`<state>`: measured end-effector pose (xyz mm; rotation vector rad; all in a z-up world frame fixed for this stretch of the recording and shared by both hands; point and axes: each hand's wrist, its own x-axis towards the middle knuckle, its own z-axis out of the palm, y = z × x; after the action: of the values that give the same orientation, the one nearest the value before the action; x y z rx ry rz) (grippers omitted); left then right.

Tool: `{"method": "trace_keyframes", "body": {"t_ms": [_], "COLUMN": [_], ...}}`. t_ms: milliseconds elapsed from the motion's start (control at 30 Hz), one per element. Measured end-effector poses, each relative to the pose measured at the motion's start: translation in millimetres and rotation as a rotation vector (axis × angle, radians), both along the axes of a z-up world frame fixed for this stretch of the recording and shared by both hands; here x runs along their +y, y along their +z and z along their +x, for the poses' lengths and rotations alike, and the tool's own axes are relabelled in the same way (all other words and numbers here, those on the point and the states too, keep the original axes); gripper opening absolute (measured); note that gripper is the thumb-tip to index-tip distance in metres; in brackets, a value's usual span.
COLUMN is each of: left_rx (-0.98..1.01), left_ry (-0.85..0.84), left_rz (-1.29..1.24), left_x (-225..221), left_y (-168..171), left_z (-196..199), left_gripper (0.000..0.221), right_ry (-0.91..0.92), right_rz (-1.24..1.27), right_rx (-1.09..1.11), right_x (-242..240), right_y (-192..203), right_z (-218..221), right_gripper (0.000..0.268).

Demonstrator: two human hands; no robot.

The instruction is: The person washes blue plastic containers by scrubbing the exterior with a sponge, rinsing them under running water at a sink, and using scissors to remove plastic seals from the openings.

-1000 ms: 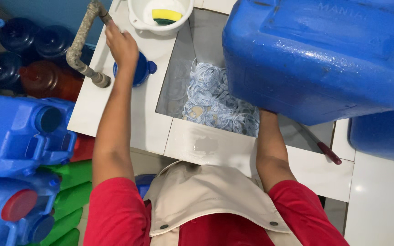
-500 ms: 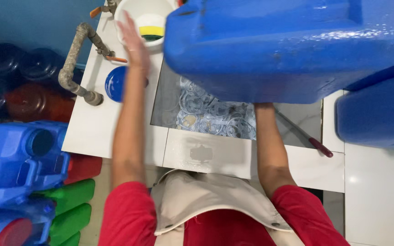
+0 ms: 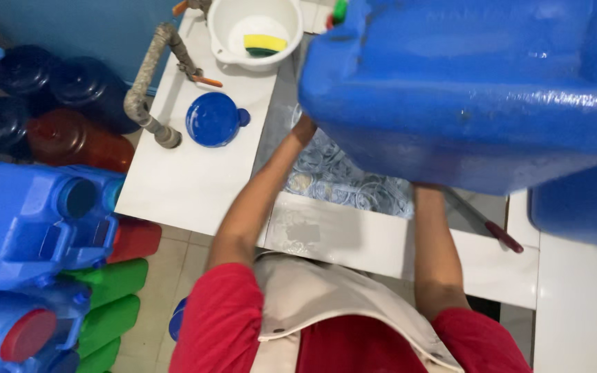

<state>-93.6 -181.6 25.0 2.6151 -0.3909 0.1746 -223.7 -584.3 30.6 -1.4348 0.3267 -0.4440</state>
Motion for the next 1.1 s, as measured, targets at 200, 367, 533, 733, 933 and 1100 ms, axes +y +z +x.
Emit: {"method": "trace_keyframes", "body": {"t_ms": [200, 367, 533, 733, 933, 1100], "left_rx": [-0.215, -0.139, -0.050, 0.798, 0.867, 0.851], "left_ry": [-0.075, -0.154, -0.174, 0.150, 0.166, 0.333], "left_rz": [0.594, 0.697, 0.171, -1.398, -1.420, -1.426], "left_x": [110, 147, 103, -17, -170, -224], "left_y": [-20, -23, -5, -37, -100, -129], "left_z": [-30, -26, -12, 73, 188, 232], "left_gripper": [0.046, 0.028, 0.044, 0.037, 0.016, 0.017], "right_ry": [-0.145, -0.285, -0.323, -0.343, -0.262, 0.254], "right_rz": [-0.137, -0.396, -0.884, -1.297, -1.578, -1.365], "right_rx": [-0.068, -0.171, -0.257, 0.163, -0.046, -0.192], "right_x": [-47, -69, -38, 12, 36, 77], "right_y": [16, 31, 27, 19, 38, 56], "right_z": [-20, -21, -6, 14, -13, -26], "right_gripper": [0.051, 0.052, 0.052, 0.033, 0.062, 0.056]}}
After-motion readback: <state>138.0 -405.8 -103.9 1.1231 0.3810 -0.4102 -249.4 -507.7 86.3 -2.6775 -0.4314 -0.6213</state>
